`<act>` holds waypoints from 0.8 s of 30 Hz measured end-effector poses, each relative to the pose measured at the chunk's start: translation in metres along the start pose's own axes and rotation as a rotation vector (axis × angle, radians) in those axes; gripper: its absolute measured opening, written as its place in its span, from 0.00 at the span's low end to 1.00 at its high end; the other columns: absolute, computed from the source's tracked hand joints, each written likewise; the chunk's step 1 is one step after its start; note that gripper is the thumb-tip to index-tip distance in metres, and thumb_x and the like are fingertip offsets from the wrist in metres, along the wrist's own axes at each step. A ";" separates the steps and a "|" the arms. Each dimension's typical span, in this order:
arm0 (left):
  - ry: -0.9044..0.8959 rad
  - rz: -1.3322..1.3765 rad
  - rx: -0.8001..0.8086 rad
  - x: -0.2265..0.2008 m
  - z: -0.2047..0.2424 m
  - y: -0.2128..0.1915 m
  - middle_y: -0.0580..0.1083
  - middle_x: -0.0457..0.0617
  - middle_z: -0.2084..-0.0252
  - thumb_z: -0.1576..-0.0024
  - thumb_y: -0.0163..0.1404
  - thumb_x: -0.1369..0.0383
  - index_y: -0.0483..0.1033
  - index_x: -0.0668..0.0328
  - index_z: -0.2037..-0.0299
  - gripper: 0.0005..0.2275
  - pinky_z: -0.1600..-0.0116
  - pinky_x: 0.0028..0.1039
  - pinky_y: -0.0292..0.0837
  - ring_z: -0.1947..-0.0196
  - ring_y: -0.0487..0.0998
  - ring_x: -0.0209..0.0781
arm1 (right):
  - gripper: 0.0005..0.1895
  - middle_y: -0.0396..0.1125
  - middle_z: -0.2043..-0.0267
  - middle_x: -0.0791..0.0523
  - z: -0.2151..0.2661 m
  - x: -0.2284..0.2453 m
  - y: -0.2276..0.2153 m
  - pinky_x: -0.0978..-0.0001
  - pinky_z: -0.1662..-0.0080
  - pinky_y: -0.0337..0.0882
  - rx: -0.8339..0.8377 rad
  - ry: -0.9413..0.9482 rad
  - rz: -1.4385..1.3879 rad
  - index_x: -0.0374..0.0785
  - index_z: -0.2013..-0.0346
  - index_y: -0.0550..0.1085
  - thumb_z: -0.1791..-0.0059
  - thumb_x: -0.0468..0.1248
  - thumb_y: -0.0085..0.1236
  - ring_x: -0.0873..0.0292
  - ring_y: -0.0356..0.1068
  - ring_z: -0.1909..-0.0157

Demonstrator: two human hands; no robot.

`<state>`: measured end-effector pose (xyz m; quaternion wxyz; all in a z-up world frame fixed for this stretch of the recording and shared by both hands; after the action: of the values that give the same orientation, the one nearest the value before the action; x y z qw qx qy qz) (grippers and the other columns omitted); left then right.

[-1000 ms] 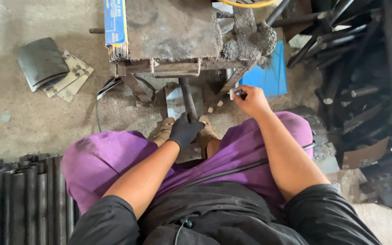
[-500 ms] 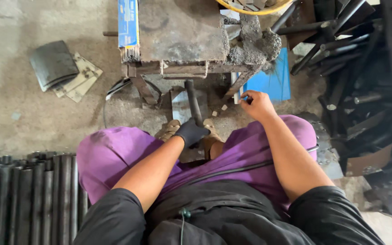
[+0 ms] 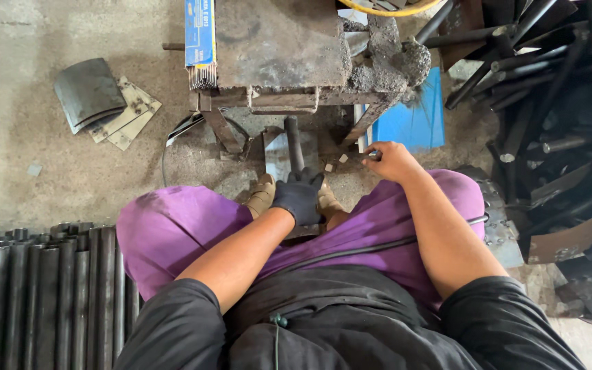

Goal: The person sits on the floor and uses a welding torch to weld a metal pipe and a metal sheet. They hold the metal pieces with gloved hands and apply the torch to create a weld, generating bright sparks.

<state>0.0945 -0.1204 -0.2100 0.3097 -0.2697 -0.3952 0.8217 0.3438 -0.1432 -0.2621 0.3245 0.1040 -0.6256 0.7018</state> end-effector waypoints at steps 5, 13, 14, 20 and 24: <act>0.177 -0.208 -0.076 -0.016 -0.003 0.011 0.46 0.54 0.22 0.54 0.61 0.48 0.51 0.43 0.25 0.45 0.29 0.63 0.43 0.24 0.44 0.60 | 0.21 0.76 0.65 0.47 0.006 0.000 -0.003 0.58 0.56 0.75 -0.016 0.004 0.001 0.42 0.52 0.80 0.57 0.46 0.68 0.48 0.77 0.63; 0.391 -0.483 -0.231 -0.033 -0.005 0.034 0.51 0.46 0.24 0.47 0.51 0.56 0.66 0.42 0.32 0.28 0.28 0.58 0.36 0.24 0.46 0.54 | 0.21 0.76 0.65 0.48 0.004 0.002 -0.002 0.59 0.56 0.75 -0.005 0.018 -0.012 0.42 0.52 0.80 0.57 0.46 0.68 0.48 0.77 0.62; 0.436 -0.400 -0.292 -0.038 -0.003 0.033 0.53 0.46 0.24 0.45 0.49 0.57 0.69 0.41 0.35 0.25 0.28 0.58 0.39 0.24 0.49 0.54 | 0.21 0.76 0.65 0.47 0.003 0.001 -0.001 0.59 0.56 0.75 -0.002 0.013 -0.008 0.42 0.52 0.80 0.57 0.46 0.68 0.48 0.77 0.62; 0.588 -0.243 -0.458 -0.046 0.005 0.050 0.63 0.43 0.28 0.37 0.42 0.61 0.76 0.42 0.41 0.17 0.28 0.57 0.49 0.27 0.58 0.55 | 0.21 0.76 0.64 0.48 -0.006 0.000 0.005 0.59 0.56 0.76 -0.010 -0.037 -0.023 0.41 0.53 0.80 0.57 0.46 0.68 0.48 0.77 0.62; 0.612 -0.333 -0.472 -0.043 0.004 0.048 0.62 0.48 0.28 0.42 0.43 0.65 0.74 0.44 0.38 0.20 0.28 0.52 0.50 0.27 0.57 0.56 | 0.20 0.76 0.64 0.48 -0.005 0.002 0.004 0.59 0.55 0.76 -0.027 -0.051 -0.035 0.41 0.54 0.80 0.57 0.45 0.68 0.48 0.77 0.61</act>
<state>0.1054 -0.1773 -0.2386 0.4711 -0.4975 -0.5004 0.5293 0.3411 -0.1378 -0.2652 0.3217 0.1284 -0.6413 0.6846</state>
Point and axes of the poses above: each hand's wrist, its own z-axis away from the middle knuckle, its own y-axis out of the palm, x = y × z, the point moved 9 cm from there along -z, towards the middle knuckle
